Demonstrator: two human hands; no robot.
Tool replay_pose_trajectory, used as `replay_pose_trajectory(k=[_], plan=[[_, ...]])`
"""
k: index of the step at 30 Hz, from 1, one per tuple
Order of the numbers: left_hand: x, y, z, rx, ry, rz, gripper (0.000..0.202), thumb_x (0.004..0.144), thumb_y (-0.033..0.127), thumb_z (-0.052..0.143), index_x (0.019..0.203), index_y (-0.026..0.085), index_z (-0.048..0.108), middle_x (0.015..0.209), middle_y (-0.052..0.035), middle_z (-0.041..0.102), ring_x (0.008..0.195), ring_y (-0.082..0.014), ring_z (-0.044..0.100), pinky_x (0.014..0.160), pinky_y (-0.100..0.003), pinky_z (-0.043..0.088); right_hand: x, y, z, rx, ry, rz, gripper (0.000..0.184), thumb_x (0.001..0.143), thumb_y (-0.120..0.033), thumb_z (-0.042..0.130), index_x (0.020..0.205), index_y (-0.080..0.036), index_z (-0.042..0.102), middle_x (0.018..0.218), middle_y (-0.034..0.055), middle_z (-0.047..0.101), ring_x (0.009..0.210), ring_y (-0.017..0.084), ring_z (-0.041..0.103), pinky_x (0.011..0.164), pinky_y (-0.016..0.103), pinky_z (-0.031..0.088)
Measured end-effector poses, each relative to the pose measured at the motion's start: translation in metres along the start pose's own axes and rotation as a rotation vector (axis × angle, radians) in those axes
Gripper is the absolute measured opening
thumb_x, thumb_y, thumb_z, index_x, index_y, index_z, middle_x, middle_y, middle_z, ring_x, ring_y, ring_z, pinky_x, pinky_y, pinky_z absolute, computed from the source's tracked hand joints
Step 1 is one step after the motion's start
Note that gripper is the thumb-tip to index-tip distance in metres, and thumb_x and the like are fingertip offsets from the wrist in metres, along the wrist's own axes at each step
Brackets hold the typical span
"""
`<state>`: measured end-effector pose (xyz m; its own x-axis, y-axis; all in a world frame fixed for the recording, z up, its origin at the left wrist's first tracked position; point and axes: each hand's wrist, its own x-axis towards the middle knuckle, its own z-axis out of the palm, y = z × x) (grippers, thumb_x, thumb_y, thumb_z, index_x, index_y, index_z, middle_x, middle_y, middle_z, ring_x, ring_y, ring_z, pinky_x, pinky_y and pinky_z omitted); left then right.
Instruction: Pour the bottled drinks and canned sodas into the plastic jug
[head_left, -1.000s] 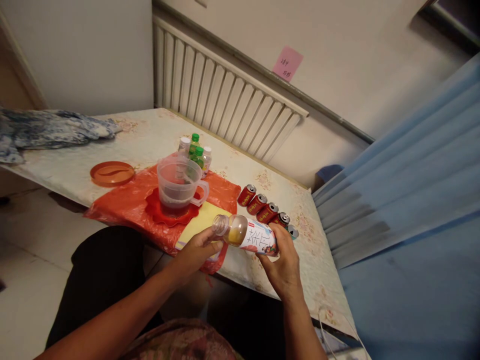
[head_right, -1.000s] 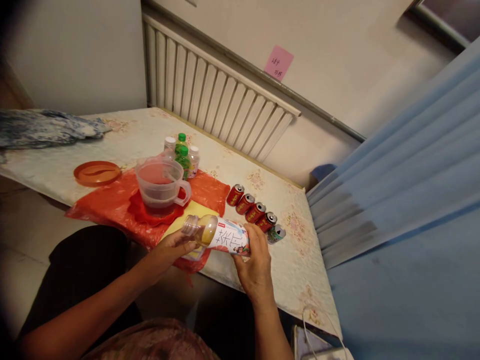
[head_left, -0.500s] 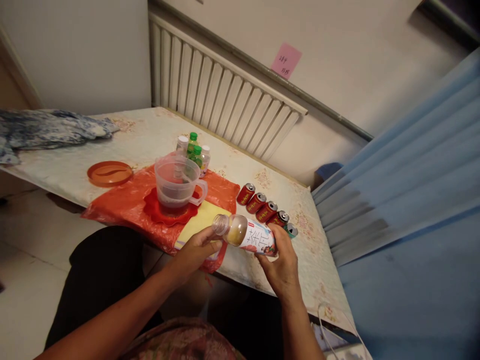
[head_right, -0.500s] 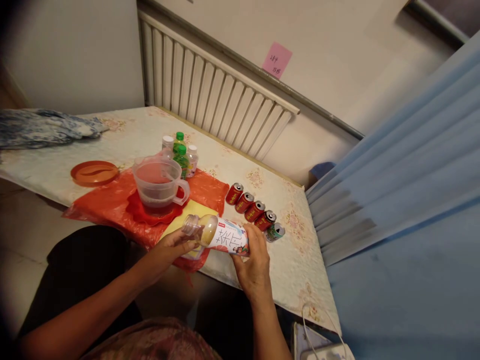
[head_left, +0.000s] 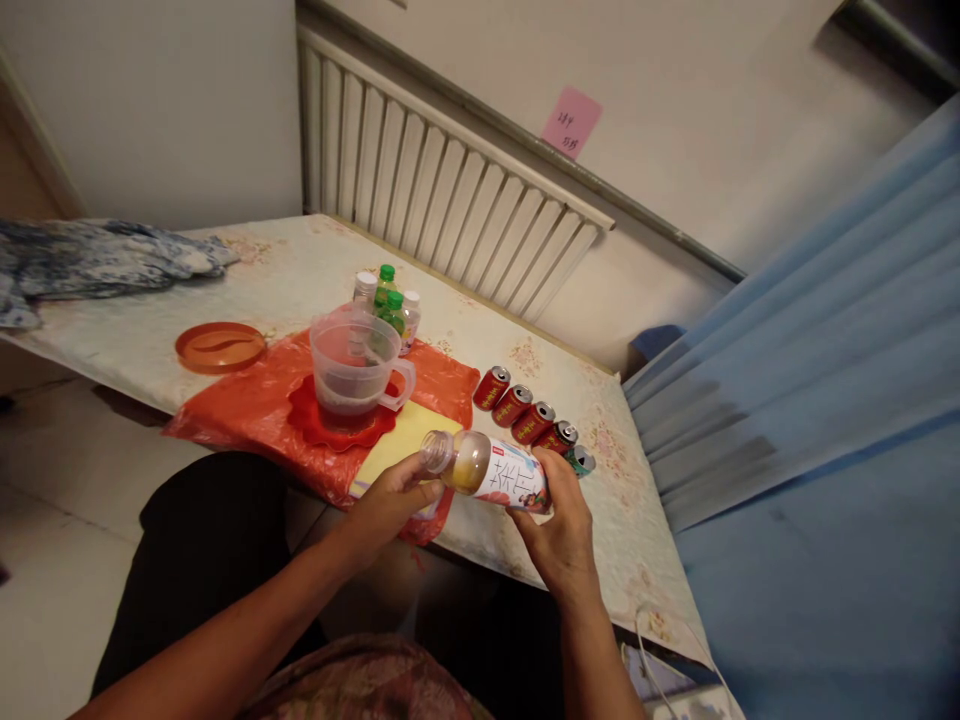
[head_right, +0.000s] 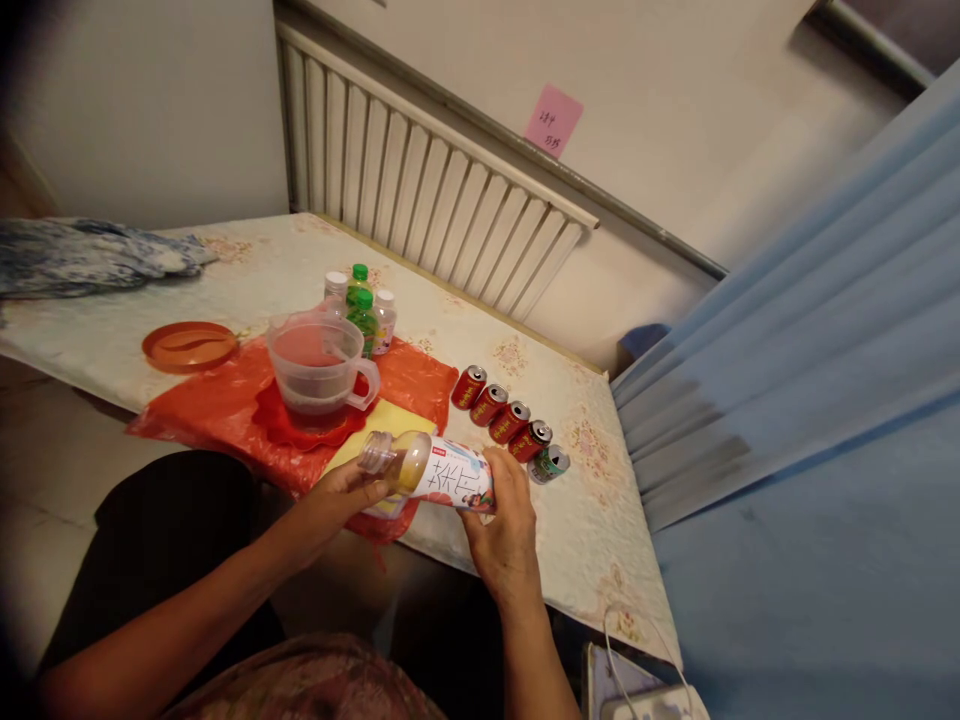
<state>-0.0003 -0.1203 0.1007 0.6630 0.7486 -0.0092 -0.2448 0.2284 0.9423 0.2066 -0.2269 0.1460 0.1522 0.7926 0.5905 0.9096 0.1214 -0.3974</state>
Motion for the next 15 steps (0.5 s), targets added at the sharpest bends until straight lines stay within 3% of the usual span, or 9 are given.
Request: replay_pose_trajectory(k=[7, 15], plan=[[-0.0015, 0.0038, 0.0015, -0.015, 0.005, 0.007, 0.048, 0.082, 0.035, 0.067, 0.127, 0.020, 0.060, 0.131, -0.0078, 0.064, 0.120, -0.0294, 0.057, 0.102, -0.040, 0.044, 0.0007, -0.0017, 0.0002, 0.001, -0.003, -0.006, 0.058, 0.080, -0.027, 0.072, 0.132, -0.022, 0.048, 0.131, 0.0135, 0.055, 0.121, 0.030, 0.052, 0.102, 0.050, 0.045], [-0.0015, 0.0051, 0.0022, 0.014, 0.023, 0.012, 0.047, 0.081, 0.035, 0.068, 0.125, 0.019, 0.062, 0.120, -0.0071, 0.069, 0.117, -0.0294, 0.060, 0.100, -0.039, 0.045, -0.0016, 0.0006, -0.0002, -0.006, 0.013, -0.005, 0.059, 0.079, -0.029, 0.072, 0.133, -0.022, 0.048, 0.132, 0.0138, 0.055, 0.122, 0.031, 0.052, 0.102, 0.050, 0.045]])
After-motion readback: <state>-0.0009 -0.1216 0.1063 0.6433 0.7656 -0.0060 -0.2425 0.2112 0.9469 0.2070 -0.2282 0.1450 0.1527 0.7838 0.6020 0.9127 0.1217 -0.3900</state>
